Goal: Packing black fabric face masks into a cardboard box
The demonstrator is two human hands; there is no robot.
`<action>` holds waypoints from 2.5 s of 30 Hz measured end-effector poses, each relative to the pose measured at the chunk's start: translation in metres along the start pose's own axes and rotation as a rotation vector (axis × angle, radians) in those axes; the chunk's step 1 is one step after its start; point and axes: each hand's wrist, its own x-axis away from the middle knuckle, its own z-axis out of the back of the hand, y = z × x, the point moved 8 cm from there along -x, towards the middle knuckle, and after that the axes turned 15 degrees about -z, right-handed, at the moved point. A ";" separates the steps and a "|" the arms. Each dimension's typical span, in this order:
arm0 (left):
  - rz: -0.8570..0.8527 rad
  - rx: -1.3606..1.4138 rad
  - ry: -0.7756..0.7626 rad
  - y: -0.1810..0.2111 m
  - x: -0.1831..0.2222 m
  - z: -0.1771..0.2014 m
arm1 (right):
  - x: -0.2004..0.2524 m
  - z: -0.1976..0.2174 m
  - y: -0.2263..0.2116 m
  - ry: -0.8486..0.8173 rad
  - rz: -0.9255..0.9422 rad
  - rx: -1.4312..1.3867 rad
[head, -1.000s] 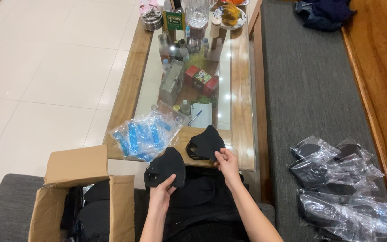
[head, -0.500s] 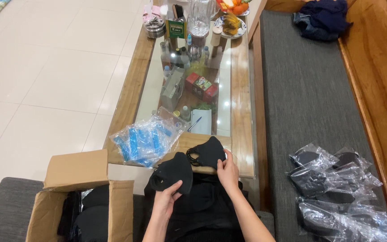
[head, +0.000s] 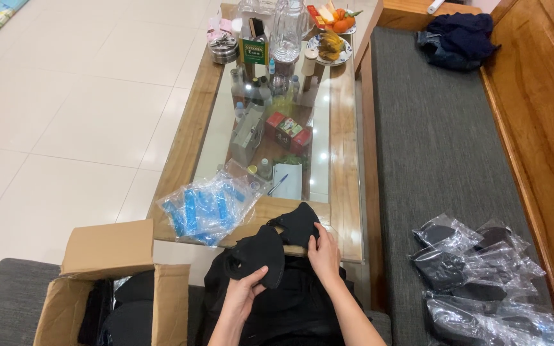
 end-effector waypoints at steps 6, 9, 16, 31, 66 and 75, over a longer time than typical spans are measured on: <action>-0.085 0.056 -0.046 -0.029 -0.027 0.012 | -0.009 -0.002 0.002 -0.012 0.029 -0.027; -0.008 -0.002 -0.015 -0.005 0.001 -0.003 | 0.009 0.013 -0.009 -0.029 -0.003 -0.067; -0.045 -0.015 -0.028 -0.020 -0.010 -0.001 | 0.061 0.016 -0.054 -0.365 0.048 -0.403; -0.127 -0.078 -0.161 -0.019 -0.005 -0.006 | 0.080 0.016 -0.061 -0.349 0.142 -0.248; -0.125 0.076 -0.115 -0.035 -0.034 0.009 | 0.097 -0.009 -0.043 -0.140 0.301 -0.285; -0.130 0.072 -0.011 -0.003 -0.025 0.015 | 0.059 -0.012 -0.030 -0.266 0.193 -0.713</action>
